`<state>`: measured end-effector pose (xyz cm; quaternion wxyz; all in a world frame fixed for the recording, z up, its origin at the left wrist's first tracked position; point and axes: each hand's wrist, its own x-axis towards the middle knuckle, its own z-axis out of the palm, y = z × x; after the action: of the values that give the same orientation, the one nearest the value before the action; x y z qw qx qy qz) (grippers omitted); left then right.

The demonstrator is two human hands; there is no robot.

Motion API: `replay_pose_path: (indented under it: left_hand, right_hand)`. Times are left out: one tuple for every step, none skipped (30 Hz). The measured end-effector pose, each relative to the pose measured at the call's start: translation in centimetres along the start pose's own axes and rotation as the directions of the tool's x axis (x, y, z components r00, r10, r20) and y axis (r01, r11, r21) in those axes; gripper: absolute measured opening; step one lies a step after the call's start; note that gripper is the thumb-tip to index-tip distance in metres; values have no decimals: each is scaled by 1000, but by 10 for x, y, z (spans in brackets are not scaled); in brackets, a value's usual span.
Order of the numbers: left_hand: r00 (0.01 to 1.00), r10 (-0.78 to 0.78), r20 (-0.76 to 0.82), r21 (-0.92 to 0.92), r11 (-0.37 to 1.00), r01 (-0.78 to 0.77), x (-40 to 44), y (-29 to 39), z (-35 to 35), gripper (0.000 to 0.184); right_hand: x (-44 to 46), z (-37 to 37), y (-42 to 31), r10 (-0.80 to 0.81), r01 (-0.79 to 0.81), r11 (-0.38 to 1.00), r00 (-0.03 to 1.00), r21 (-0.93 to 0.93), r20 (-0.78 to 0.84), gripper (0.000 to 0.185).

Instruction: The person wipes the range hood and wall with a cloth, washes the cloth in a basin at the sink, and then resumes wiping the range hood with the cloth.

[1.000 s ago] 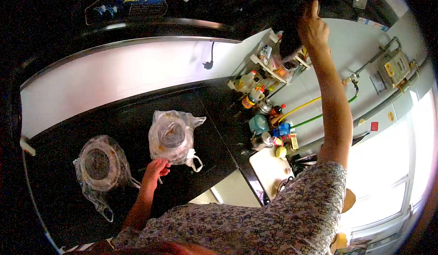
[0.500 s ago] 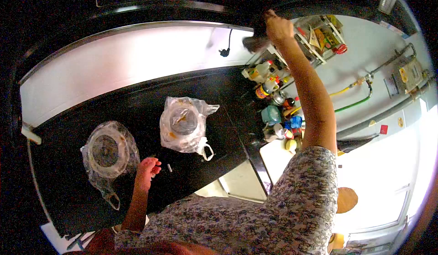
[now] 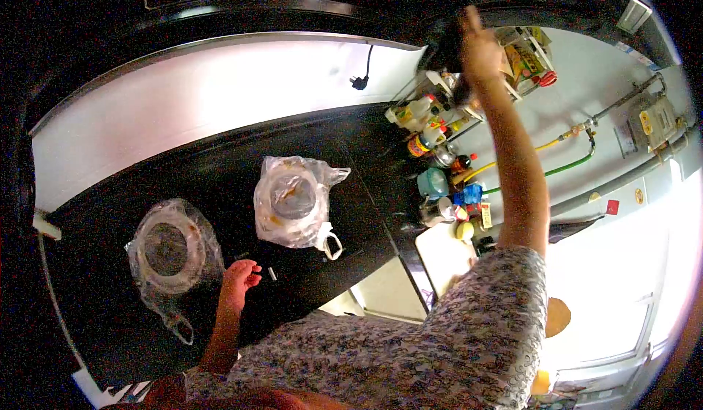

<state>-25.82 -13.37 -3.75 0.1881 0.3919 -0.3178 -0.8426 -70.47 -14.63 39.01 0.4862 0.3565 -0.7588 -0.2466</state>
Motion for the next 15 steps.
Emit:
replay_pose_path:
  left_hand:
    - [1000,0,-20,5,1000,0,-1,2,0,18]
    - [1000,5,-27,17,1000,-5,-3,2,-5,19]
    - [999,15,-32,25,1000,-14,-4,2,-10,19]
    - [999,29,-38,33,999,-28,-5,2,-15,20]
    - [997,53,-52,14,999,-52,-10,3,-20,21]
    - [996,73,-48,-6,997,-74,-16,3,-22,21]
    - [994,97,-42,-29,995,-98,-19,1,-21,22]
    - [997,70,-16,-17,997,-70,-18,-3,-23,22]
    - [999,44,1,-7,999,-44,-18,-10,-25,23]
    - [1000,20,18,0,1000,-20,-17,-13,-25,23]
    - [1000,9,26,-6,1000,-9,-19,-12,-20,23]
    - [999,5,49,6,1000,-5,-19,-11,-17,22]
    - [998,2,70,16,1000,-3,-19,-10,-14,22]
    - [996,1,89,24,1000,-3,-16,-10,-11,22]
    - [995,2,95,23,1000,-4,-13,-10,-9,21]
  right_hand:
    - [5,48,-15,-64,73,987,996,145,-69,59]
    - [4,64,-40,-120,108,962,992,251,33,59]
    - [1,58,-65,-91,92,916,996,390,-23,53]
    - [8,50,-69,-66,21,920,993,392,102,51]
    - [8,52,-64,-124,94,930,990,356,63,51]
    - [6,53,-49,-177,159,940,984,302,33,51]
    - [6,50,-30,-142,131,953,990,273,19,51]
    - [7,44,-15,-110,107,962,994,251,-1,52]
    - [9,36,-3,-82,86,968,996,236,-26,53]
    - [8,6,17,2,-5,985,1000,175,17,55]
    - [7,-15,40,74,-76,992,997,100,24,56]
    - [9,-13,75,86,-64,989,983,133,-160,53]
    - [10,-12,110,94,-42,986,936,160,-338,50]
    - [8,-26,137,125,-81,987,934,142,-336,47]
    - [8,-39,157,130,-97,990,914,104,-384,47]
